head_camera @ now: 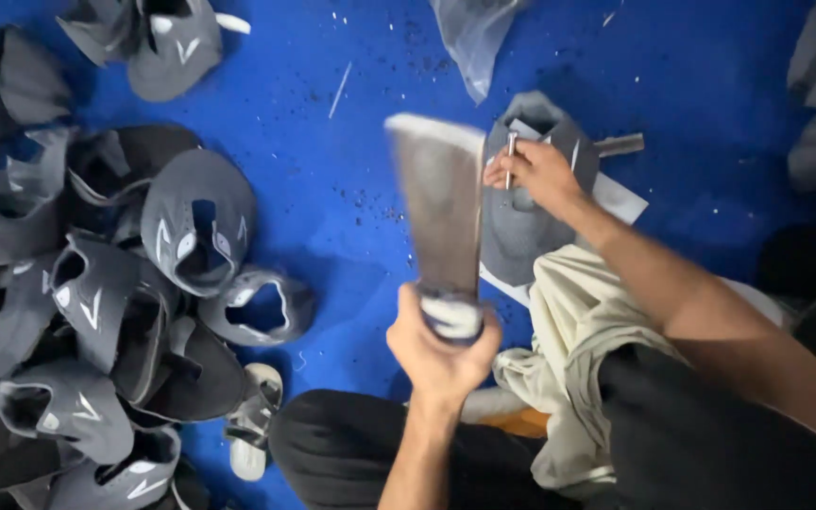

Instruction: The person sits on the floor and trims excess material from gray shoe upper components using a wide cleaver-style blade, holding each upper against a metal bar. They reposition and turn the uppers between cuts and set finished uppers aside, working through a pile of components.

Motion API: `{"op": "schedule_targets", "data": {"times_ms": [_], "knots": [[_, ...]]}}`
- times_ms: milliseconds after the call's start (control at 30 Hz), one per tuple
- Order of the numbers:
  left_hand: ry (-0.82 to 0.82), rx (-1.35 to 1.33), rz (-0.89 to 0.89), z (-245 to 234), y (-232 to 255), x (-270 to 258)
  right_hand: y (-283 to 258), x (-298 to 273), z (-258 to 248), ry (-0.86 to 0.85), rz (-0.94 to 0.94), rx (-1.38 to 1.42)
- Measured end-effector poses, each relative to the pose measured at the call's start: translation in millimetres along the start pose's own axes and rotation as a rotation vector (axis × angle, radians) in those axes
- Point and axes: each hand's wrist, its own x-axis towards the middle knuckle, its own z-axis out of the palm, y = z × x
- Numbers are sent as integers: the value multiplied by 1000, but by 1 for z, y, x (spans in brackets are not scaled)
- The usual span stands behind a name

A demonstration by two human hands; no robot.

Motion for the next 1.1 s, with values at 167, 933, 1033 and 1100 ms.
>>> {"op": "schedule_targets", "data": {"times_ms": [167,933,1033,1100], "knots": [[84,-64,229,40,-68,20,-4,-19,3,5,-407,-555],[-17,83,27,21,1,13,-10,26,-16,92,-212,-302],[104,-100,182,30,-17,23,-26,25,-7,89,-117,-216],[185,-189,321,47,-46,33,-27,17,-4,93,-163,-332]]}}
